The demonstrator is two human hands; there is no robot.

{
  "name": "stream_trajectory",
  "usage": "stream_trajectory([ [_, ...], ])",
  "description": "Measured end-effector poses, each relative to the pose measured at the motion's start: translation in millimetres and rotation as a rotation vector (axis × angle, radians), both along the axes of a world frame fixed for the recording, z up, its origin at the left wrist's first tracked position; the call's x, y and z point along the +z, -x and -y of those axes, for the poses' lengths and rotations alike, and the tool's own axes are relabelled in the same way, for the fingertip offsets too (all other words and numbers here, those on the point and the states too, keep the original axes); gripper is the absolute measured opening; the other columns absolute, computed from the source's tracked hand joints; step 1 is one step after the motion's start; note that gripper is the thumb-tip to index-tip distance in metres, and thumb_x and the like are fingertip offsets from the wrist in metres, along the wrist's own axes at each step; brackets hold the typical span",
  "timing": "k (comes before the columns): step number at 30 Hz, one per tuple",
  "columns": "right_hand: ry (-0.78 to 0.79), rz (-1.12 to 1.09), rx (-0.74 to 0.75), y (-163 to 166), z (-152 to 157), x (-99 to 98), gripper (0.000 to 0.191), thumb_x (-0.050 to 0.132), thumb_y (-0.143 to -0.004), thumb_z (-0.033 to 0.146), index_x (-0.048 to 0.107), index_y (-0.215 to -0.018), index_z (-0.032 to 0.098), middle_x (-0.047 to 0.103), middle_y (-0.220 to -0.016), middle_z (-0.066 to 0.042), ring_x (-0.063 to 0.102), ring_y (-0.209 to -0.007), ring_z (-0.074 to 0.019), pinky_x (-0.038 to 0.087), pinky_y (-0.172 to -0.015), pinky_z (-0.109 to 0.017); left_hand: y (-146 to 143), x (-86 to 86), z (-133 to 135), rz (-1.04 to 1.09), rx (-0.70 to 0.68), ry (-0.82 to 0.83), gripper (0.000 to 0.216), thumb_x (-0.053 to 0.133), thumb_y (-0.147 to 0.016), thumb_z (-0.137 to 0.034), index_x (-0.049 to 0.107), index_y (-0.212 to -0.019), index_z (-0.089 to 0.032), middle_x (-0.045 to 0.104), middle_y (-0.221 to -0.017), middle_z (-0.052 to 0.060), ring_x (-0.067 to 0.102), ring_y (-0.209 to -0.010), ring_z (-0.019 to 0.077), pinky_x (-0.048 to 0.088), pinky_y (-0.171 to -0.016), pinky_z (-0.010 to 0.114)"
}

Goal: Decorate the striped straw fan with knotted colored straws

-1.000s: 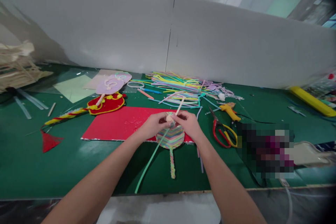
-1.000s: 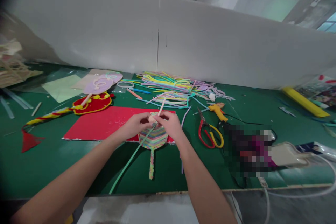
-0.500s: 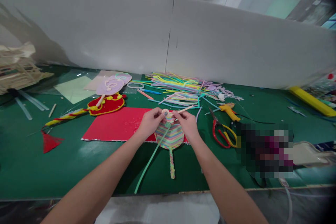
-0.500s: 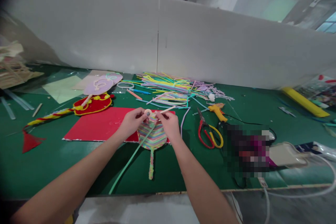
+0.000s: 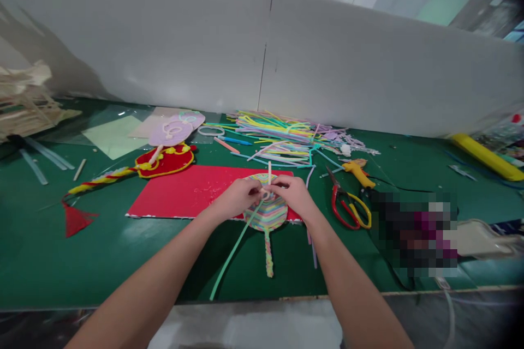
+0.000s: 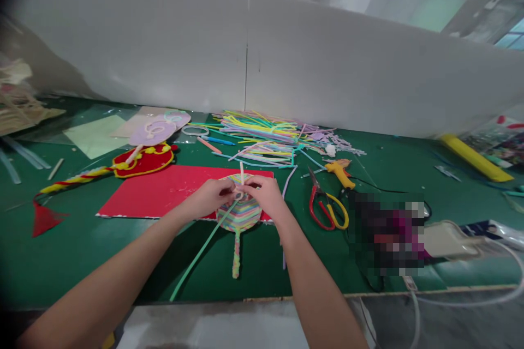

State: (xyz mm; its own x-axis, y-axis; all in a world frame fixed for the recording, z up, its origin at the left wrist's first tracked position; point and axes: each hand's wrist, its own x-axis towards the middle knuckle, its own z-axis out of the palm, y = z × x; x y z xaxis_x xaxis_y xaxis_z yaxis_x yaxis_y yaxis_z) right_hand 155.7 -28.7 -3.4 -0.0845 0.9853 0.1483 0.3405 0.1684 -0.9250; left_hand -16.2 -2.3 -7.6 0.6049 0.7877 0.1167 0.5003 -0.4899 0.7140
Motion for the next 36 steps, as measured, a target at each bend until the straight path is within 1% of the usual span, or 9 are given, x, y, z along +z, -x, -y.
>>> stream_trajectory([
  [4,0.022,0.043,0.029,-3,0,-1.6,0.023,0.064,-0.065,0.040,0.066,-0.068,0.017,0.066,-0.068,-0.002,0.059,-0.060,-0.0158,0.045,-0.057,-0.025,1,-0.3,0,-0.007,-0.013,0.030,0.014,0.045,-0.076,-0.025,0.050,-0.065,-0.017,0.051,-0.060,-0.002,0.050,-0.054,0.0102,0.034,-0.049,0.019],
  [9,0.094,-0.034,0.056,-3,1,1.4,0.026,0.063,-0.065,0.042,0.067,-0.071,0.016,0.066,-0.065,-0.003,0.059,-0.054,-0.0158,0.046,-0.054,-0.026,1,-3.6,-1,0.083,0.000,0.105,0.024,0.043,-0.079,-0.035,0.052,-0.067,-0.017,0.055,-0.061,-0.001,0.053,-0.055,0.0110,0.037,-0.050,0.020],
  [13,0.091,-0.089,-0.025,0,1,1.3,0.026,0.063,-0.065,0.040,0.066,-0.070,0.015,0.063,-0.058,-0.002,0.059,-0.052,-0.0158,0.047,-0.054,-0.027,-1,-3.5,-1,0.184,0.038,0.144,0.026,0.044,-0.079,-0.037,0.053,-0.067,-0.017,0.058,-0.061,-0.001,0.055,-0.058,0.0122,0.040,-0.053,0.021],
  [18,0.013,-0.244,-0.158,8,-4,-10.7,0.025,0.064,-0.065,0.040,0.065,-0.070,0.015,0.062,-0.060,-0.002,0.059,-0.053,-0.0157,0.049,-0.055,-0.028,-5,-1.6,0,0.302,0.102,0.229,0.020,0.049,-0.075,-0.034,0.054,-0.070,-0.016,0.062,-0.067,0.001,0.060,-0.066,0.0146,0.044,-0.058,0.023],
  [21,-0.010,-0.276,-0.163,11,-6,-17.4,0.025,0.063,-0.066,0.040,0.065,-0.071,0.016,0.064,-0.065,-0.002,0.060,-0.059,-0.0167,0.051,-0.058,-0.029,-6,-1.3,0,0.328,0.121,0.255,0.022,0.048,-0.076,-0.036,0.053,-0.069,-0.016,0.063,-0.067,0.002,0.061,-0.065,0.0151,0.046,-0.059,0.024],
  [26,0.035,-0.288,-0.150,11,-7,-19.5,0.029,0.061,-0.067,0.044,0.066,-0.074,0.016,0.065,-0.066,-0.003,0.061,-0.062,-0.0188,0.052,-0.060,-0.031,-6,0.2,0,0.345,0.175,0.270,0.025,0.050,-0.075,-0.040,0.053,-0.069,-0.016,0.063,-0.064,0.002,0.061,-0.063,0.0157,0.046,-0.059,0.025],
  [29,0.049,-0.269,-0.134,10,-6,-16.0,0.029,0.061,-0.067,0.044,0.066,-0.072,0.016,0.065,-0.062,-0.002,0.061,-0.059,-0.0184,0.052,-0.058,-0.031,-5,1.9,-1,0.360,0.162,0.273,0.028,0.050,-0.075,-0.041,0.054,-0.067,-0.015,0.062,-0.063,0.002,0.060,-0.063,0.0155,0.046,-0.060,0.025],
  [33,0.094,-0.208,-0.114,7,-4,-9.8,0.028,0.062,-0.066,0.045,0.064,-0.065,0.016,0.063,-0.056,-0.002,0.060,-0.049,-0.0171,0.049,-0.051,-0.028,-3,2.7,-2,0.336,0.118,0.301,0.028,0.051,-0.074,-0.041,0.057,-0.070,-0.014,0.062,-0.063,0.002,0.060,-0.064,0.0159,0.045,-0.061,0.025],
  [36,0.095,-0.161,-0.094,5,-4,-6.1,0.027,0.063,-0.065,0.043,0.063,-0.063,0.016,0.063,-0.056,-0.002,0.059,-0.047,-0.0162,0.046,-0.048,-0.025,-1,1.9,-3,0.297,0.081,0.303,0.026,0.051,-0.073,-0.039,0.058,-0.069,-0.014,0.061,-0.063,0.001,0.058,-0.064,0.0152,0.045,-0.061,0.025],
])
